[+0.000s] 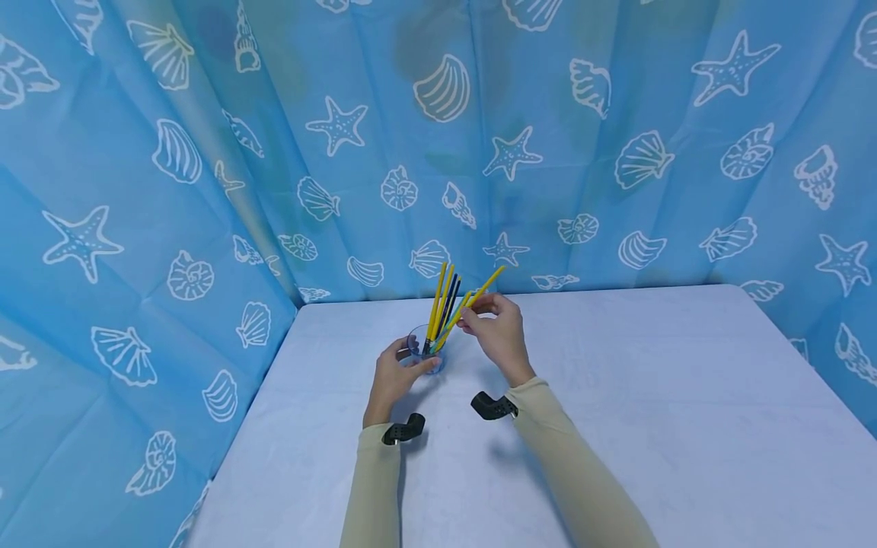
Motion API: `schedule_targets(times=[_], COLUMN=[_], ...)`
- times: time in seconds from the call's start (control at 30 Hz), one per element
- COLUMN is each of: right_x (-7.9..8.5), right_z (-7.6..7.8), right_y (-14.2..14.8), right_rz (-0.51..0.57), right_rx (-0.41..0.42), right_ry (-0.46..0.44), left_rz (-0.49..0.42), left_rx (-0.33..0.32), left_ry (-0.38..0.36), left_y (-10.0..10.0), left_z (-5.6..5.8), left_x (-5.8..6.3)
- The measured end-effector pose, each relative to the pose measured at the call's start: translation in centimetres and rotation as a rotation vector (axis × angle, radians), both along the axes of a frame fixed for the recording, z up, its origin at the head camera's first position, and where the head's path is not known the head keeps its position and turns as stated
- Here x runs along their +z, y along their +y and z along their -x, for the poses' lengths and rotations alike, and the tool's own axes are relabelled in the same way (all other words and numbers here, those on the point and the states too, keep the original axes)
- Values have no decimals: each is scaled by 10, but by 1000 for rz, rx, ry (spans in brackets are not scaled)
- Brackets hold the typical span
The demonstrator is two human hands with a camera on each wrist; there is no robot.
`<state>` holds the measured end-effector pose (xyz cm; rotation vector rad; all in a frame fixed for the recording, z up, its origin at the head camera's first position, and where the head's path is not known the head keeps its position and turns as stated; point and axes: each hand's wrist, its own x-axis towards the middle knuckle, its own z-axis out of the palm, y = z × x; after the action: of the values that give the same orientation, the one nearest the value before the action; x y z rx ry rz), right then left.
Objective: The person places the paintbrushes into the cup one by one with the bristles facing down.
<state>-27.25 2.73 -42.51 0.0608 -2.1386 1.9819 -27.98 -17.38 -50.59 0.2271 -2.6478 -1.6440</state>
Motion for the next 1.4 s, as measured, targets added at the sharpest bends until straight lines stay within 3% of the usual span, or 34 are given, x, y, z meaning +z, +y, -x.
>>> schedule_targets(times=[0.9,1.4], right_x=[-16,0], right_z=[-5,-7], right_y=[-16,-3], right_rz=[-137,-175], right_rx=[1,-47], right_ry=[-14,-21], left_rz=[12,12], left_rx=[-4,-11], left_ry=[6,13], left_y=[1,-1], left_z=[1,0], left_x=[-3,0])
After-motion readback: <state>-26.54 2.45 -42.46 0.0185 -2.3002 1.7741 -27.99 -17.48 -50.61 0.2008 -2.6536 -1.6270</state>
